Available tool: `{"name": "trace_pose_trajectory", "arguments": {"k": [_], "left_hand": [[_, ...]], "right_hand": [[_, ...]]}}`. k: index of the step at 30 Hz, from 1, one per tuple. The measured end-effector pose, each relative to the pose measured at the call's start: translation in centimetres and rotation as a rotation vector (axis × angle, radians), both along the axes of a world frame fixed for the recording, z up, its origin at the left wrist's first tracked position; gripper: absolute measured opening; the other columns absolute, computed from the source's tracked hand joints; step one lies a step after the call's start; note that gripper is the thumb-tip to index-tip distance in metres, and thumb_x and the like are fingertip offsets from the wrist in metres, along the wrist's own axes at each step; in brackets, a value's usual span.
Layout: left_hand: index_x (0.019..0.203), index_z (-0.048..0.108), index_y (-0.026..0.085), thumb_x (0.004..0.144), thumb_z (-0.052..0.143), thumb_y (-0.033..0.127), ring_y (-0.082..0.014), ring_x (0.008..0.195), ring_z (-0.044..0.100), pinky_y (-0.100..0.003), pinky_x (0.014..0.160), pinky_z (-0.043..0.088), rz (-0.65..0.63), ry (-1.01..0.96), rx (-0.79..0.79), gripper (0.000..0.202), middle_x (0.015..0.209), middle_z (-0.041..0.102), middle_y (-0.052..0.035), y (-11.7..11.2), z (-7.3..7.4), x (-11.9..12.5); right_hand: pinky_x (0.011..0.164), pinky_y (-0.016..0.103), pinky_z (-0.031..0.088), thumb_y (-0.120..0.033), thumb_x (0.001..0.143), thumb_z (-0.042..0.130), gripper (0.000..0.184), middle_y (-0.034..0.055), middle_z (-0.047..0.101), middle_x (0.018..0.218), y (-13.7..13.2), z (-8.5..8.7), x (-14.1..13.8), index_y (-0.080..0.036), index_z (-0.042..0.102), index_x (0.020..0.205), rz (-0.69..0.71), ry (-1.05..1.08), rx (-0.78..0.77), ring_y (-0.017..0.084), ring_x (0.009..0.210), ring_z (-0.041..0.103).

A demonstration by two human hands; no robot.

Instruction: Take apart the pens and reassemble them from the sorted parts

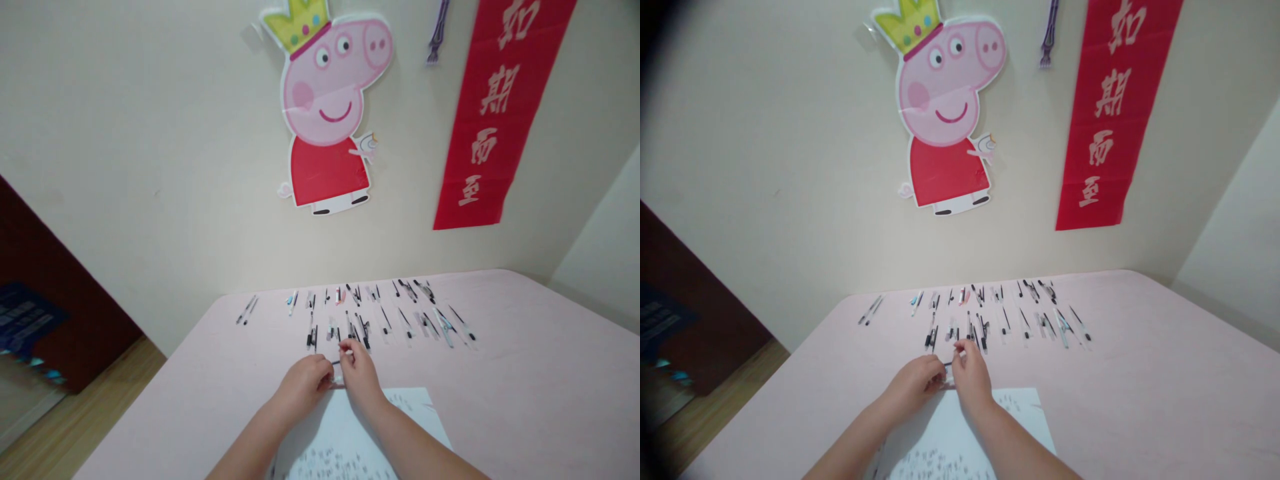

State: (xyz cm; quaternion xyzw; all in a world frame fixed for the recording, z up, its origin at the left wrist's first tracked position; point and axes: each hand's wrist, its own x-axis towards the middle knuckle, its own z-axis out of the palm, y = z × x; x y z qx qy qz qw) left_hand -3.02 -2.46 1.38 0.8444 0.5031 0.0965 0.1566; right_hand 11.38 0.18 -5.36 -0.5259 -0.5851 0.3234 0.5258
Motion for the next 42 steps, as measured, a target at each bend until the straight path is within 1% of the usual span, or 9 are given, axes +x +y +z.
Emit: {"name": "trace_pose_trajectory", "arguments": {"k": [3,6,8,12,20,31,36,40,42], "left_hand": [[0.083,0.062,0.019,0.077,0.052,0.009,-0.0182,0.081,0.056,-0.026,0.070,0.040,0.010,0.016,0.016,0.016,0.086,0.061,-0.0038,-0.1,-0.2,0.6],[0.088,0.062,0.020,0.077,0.055,0.011,-0.0191,0.089,0.056,-0.028,0.076,0.042,0.029,-0.030,0.050,0.016,0.096,0.060,-0.0055,-0.2,-0.3,0.7],[0.094,0.062,0.020,0.076,0.057,0.012,-0.0199,0.095,0.055,-0.029,0.082,0.043,0.036,-0.085,0.060,0.021,0.104,0.059,-0.0066,-0.2,-0.3,0.4],[0.105,0.063,0.022,0.077,0.057,0.014,-0.0214,0.105,0.053,-0.032,0.091,0.042,0.023,-0.174,0.012,0.030,0.116,0.059,-0.0070,-0.1,-0.6,-0.1],[0.102,0.067,0.023,0.077,0.056,0.013,-0.0215,0.105,0.056,-0.032,0.093,0.042,0.026,-0.200,-0.020,0.028,0.115,0.062,-0.0062,-0.1,-1.1,-0.2],[0.085,0.072,0.021,0.080,0.054,0.011,-0.0198,0.095,0.062,-0.031,0.087,0.047,-0.013,-0.236,0.042,0.021,0.100,0.070,-0.0064,0.2,-1.8,-0.7],[0.085,0.073,0.021,0.081,0.052,0.012,-0.0209,0.096,0.063,-0.033,0.087,0.048,0.054,-0.191,0.082,0.023,0.103,0.071,-0.0073,-0.2,-2.1,-2.5],[0.087,0.073,0.022,0.082,0.050,0.015,-0.0212,0.097,0.063,-0.033,0.088,0.049,0.109,-0.169,0.118,0.024,0.105,0.070,-0.0076,-0.7,-2.4,-5.3],[0.085,0.073,0.023,0.081,0.050,0.016,-0.0214,0.094,0.064,-0.033,0.086,0.049,0.152,-0.164,0.133,0.023,0.102,0.070,-0.0077,-0.8,-2.4,-6.6]], "right_hand": [[0.066,0.030,0.045,-0.027,0.080,0.047,0.020,0.0049,0.064,0.085,0.0,0.2,0.0,-0.017,0.060,0.092,-0.024,0.036,-0.003,0.017,0.066,0.056],[0.066,0.030,0.046,-0.029,0.081,0.047,0.021,0.0052,0.064,0.085,-0.1,0.5,0.1,-0.017,0.060,0.092,-0.021,0.060,-0.008,0.017,0.066,0.056],[0.066,0.030,0.046,-0.029,0.082,0.047,0.021,0.0056,0.064,0.086,-0.1,0.5,0.1,-0.018,0.060,0.093,-0.016,0.073,-0.011,0.018,0.066,0.057],[0.067,0.031,0.046,-0.030,0.083,0.047,0.021,0.0062,0.065,0.088,0.0,0.4,0.1,-0.018,0.060,0.094,-0.016,0.079,-0.008,0.019,0.070,0.058],[0.066,0.030,0.046,-0.030,0.083,0.047,0.023,0.0058,0.065,0.087,-0.1,0.4,0.2,-0.017,0.060,0.096,-0.015,0.085,-0.001,0.018,0.068,0.057],[0.068,0.030,0.046,-0.030,0.082,0.047,0.022,0.0054,0.065,0.087,0.1,0.3,0.1,-0.017,0.061,0.093,-0.017,0.075,0.033,0.017,0.068,0.056],[0.069,0.030,0.045,-0.032,0.084,0.046,0.022,0.0057,0.065,0.089,0.0,0.5,0.2,-0.018,0.060,0.094,-0.010,0.069,0.009,0.018,0.071,0.056],[0.065,0.029,0.043,-0.032,0.085,0.044,0.024,0.0053,0.064,0.087,-0.2,0.8,0.2,-0.018,0.059,0.096,-0.001,0.064,-0.033,0.017,0.066,0.055],[0.063,0.029,0.042,-0.032,0.084,0.045,0.024,0.0051,0.064,0.086,-0.3,0.8,0.2,-0.018,0.059,0.096,-0.002,0.068,-0.037,0.017,0.065,0.054]]}}
